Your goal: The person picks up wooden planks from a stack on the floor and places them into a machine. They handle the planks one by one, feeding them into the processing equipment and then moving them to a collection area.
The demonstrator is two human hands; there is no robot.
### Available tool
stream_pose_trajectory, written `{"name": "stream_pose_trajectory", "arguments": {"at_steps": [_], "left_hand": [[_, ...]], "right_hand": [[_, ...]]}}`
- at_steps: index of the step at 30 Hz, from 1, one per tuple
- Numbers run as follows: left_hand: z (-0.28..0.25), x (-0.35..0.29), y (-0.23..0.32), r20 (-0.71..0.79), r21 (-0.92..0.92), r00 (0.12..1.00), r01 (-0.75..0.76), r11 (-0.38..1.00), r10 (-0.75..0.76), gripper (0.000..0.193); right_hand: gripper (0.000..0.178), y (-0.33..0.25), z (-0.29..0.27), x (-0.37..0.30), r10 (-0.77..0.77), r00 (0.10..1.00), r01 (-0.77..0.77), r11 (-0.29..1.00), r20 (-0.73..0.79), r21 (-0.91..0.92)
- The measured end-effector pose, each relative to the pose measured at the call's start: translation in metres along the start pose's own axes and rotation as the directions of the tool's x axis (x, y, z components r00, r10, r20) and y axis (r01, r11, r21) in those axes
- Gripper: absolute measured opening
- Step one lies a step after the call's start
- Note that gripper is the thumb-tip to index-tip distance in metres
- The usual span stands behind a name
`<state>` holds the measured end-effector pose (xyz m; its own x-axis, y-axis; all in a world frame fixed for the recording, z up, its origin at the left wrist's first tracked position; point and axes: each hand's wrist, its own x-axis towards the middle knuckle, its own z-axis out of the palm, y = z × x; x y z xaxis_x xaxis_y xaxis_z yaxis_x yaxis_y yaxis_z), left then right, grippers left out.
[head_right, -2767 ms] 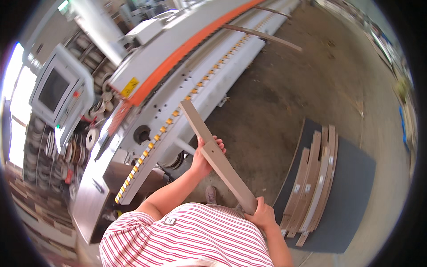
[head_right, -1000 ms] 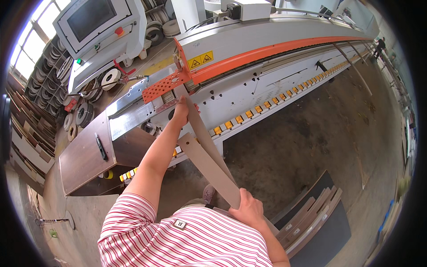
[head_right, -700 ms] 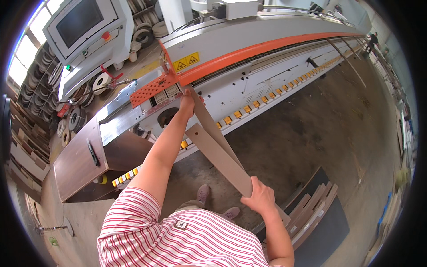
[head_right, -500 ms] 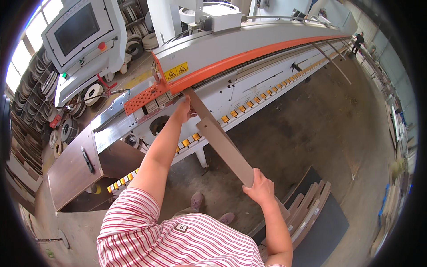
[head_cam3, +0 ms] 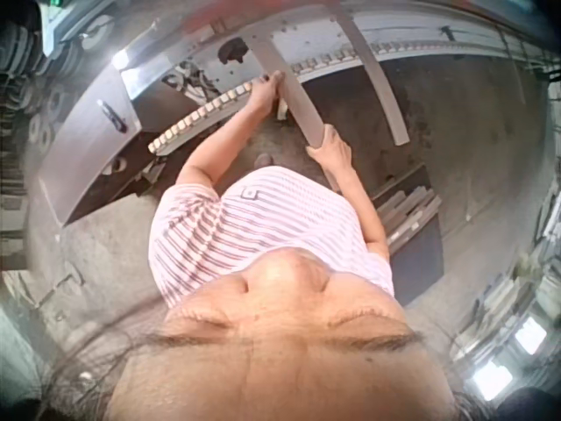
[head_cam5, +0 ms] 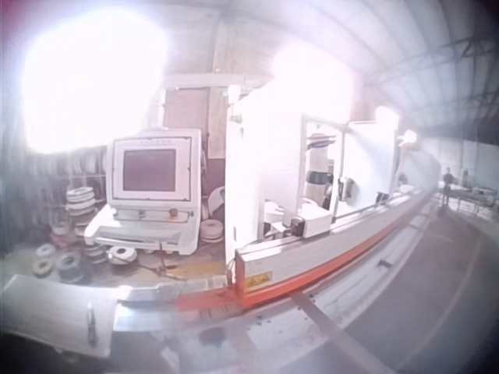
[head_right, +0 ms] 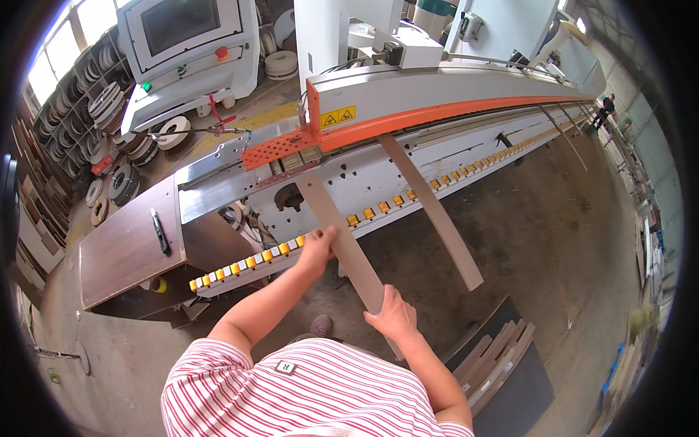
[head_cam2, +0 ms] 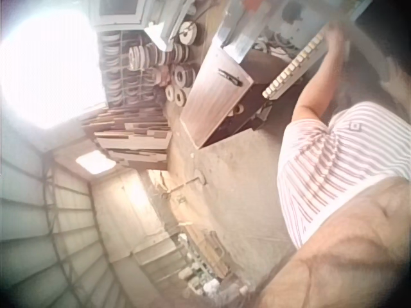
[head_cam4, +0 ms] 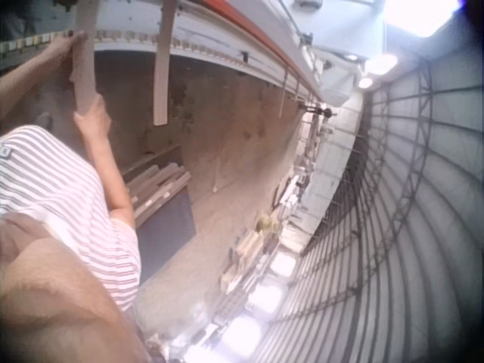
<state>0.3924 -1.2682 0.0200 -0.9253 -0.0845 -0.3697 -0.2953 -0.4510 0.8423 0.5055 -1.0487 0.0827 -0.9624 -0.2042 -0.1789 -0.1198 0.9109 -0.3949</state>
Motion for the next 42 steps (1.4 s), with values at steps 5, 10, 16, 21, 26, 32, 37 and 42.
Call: {"name": "stream_pose_trajectory", "arguments": {"at_steps": [5,10,16,21,26,32,37,42], "left_hand": [[-0.058,0.076,0.027,-0.127,0.056,0.990,-0.059,0.997,0.065,0.031],[-0.081,0.141,0.039,-0.254,0.225,0.965,-0.008,0.974,0.067,0.031],[-0.078,0.163,0.040,-0.321,0.366,0.947,0.110,0.924,0.015,0.044],[-0.073,0.170,0.040,-0.443,0.615,0.884,0.180,0.768,0.148,0.059],[-0.072,0.167,0.044,-0.422,0.696,0.872,0.138,0.704,0.246,0.066],[-0.066,0.159,0.046,-0.405,0.732,0.857,0.097,0.674,0.317,0.066],[-0.052,0.163,0.045,-0.405,0.691,0.863,0.071,0.719,0.304,0.066],[-0.024,0.188,0.031,-0.317,0.775,0.881,0.026,0.632,0.353,0.065]], "right_hand": [[0.074,-0.001,0.020,-0.003,0.053,0.983,-0.071,0.993,0.178,0.095],[0.086,-0.008,0.047,0.013,-0.101,0.992,0.114,0.967,-0.069,0.227],[0.091,-0.019,0.058,0.033,-0.119,0.988,0.140,0.955,-0.096,0.261],[0.091,-0.022,0.051,0.041,-0.141,0.981,0.172,0.951,-0.133,0.259],[0.092,-0.028,0.050,0.041,-0.086,0.996,0.085,0.968,-0.006,0.235],[0.091,-0.024,0.047,0.044,-0.105,0.994,0.104,0.968,-0.007,0.227],[0.091,-0.011,0.047,0.050,-0.156,0.981,0.181,0.949,-0.116,0.258],[0.092,0.020,0.035,0.067,-0.156,0.976,0.190,0.949,-0.150,0.251]]}}
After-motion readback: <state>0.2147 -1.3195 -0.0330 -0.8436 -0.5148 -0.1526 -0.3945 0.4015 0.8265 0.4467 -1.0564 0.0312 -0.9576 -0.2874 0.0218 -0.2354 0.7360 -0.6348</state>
